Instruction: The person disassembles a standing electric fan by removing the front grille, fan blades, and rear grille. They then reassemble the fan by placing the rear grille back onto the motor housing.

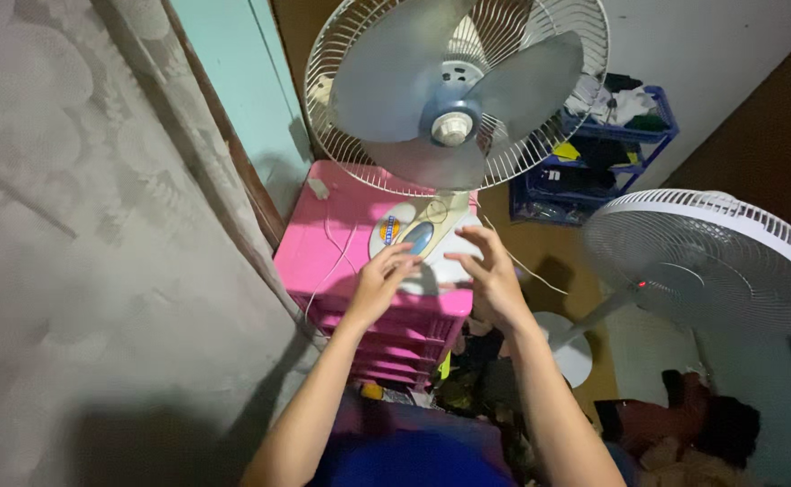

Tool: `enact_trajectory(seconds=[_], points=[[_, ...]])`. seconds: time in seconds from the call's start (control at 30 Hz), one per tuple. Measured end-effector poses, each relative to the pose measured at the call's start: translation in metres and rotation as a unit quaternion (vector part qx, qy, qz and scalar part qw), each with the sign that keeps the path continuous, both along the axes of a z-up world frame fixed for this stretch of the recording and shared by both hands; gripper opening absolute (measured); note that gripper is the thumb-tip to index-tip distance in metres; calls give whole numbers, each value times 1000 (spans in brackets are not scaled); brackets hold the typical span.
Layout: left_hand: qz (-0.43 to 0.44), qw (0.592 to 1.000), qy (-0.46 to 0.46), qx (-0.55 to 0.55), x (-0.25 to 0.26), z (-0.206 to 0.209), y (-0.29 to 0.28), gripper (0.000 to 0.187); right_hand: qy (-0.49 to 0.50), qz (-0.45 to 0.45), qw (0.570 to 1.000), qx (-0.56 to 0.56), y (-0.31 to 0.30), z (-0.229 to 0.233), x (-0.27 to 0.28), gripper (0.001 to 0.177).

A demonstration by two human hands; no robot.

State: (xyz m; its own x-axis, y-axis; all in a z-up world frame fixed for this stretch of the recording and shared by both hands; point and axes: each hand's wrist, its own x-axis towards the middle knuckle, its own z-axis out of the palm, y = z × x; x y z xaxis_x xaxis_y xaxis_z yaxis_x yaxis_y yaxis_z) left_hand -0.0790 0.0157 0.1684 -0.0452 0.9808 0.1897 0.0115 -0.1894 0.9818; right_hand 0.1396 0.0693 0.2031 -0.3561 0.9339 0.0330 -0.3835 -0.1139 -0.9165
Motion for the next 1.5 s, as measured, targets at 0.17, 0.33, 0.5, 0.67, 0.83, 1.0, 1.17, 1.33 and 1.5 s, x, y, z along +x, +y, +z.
enact_trajectory(seconds=[0.17, 0.33, 0.5, 0.67, 0.83, 1.0, 1.17, 1.33, 1.5], points=[[114, 934, 231, 247, 15, 57, 20, 24, -22, -131, 956, 261, 12, 51, -39, 32], [271, 746, 459, 399, 17, 121, 70, 46, -109, -299, 882, 349, 53, 94, -70, 37], [338, 699, 492, 393, 13, 133, 95, 77, -156, -358, 828, 402, 61, 119, -82, 43], [438, 618, 500, 420, 13, 126, 115, 71, -223, -387, 777, 444, 54, 127, -83, 46], [412, 649, 504, 394, 4, 114, 138, 56, -225, -381, 767, 464, 57, 121, -92, 43], [368, 681, 484, 409, -1, 113, 143, 51, -223, -369, 740, 517, 65, 108, -91, 31], [364, 667, 477, 442, -2, 130, 132, 48, -252, -356, 690, 578, 75, 107, -83, 30], [366, 667, 471, 446, 2, 140, 125, 47, -280, -347, 689, 571, 78, 109, -82, 30], [365, 657, 494, 437, 3, 142, 122, 52, -233, -343, 717, 560, 78, 108, -81, 29]])
